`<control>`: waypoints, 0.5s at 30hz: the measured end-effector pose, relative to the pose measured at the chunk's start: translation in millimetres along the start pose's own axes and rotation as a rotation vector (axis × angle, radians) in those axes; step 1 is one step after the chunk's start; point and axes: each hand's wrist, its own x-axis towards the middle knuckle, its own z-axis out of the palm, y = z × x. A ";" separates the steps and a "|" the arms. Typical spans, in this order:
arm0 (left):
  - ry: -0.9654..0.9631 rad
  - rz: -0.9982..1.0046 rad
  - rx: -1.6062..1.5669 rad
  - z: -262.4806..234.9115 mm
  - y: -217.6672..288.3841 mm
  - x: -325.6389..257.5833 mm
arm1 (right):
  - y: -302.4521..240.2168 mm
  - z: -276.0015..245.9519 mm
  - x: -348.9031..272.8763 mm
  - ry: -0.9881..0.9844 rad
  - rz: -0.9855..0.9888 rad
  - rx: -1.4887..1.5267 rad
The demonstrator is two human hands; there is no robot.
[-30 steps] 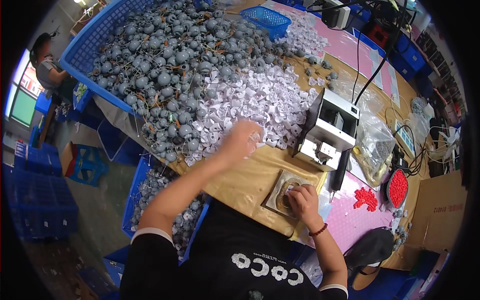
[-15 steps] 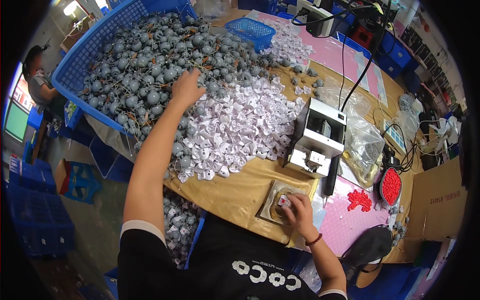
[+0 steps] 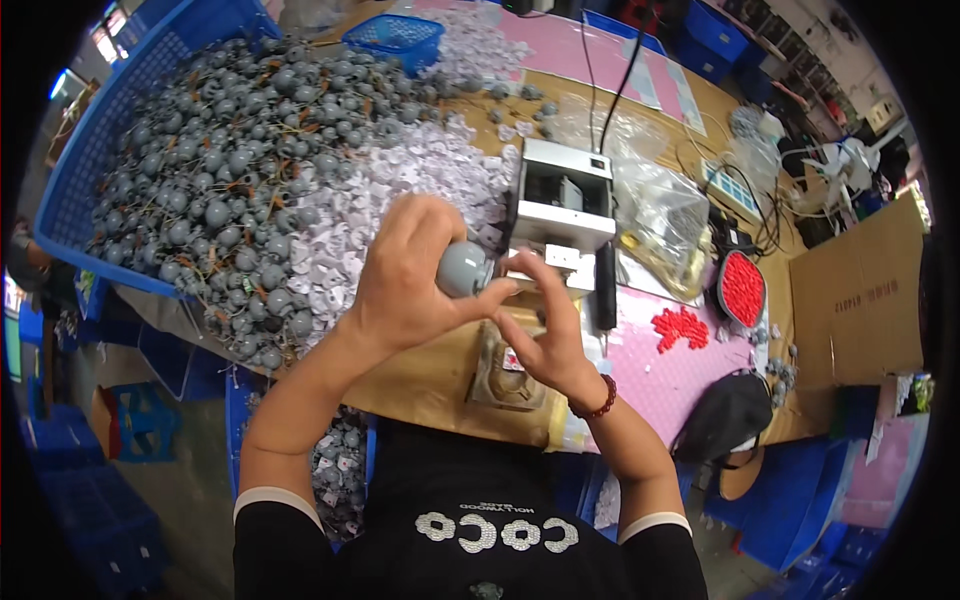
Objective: Assemble small plastic toy components using a pneumatic tool at a factory workbench.
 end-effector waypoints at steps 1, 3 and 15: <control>-0.052 -0.152 -0.184 10.8 9.4 -10.5 | 4.6 -9.0 -9.7 -0.088 0.249 0.256; -0.087 -0.281 -0.224 29.8 15.7 -35.7 | 6.8 -24.5 -30.4 -0.149 0.614 0.600; -0.474 -0.581 -0.201 101.6 61.5 -179.3 | 46.8 -23.8 -114.9 -0.315 0.161 -0.396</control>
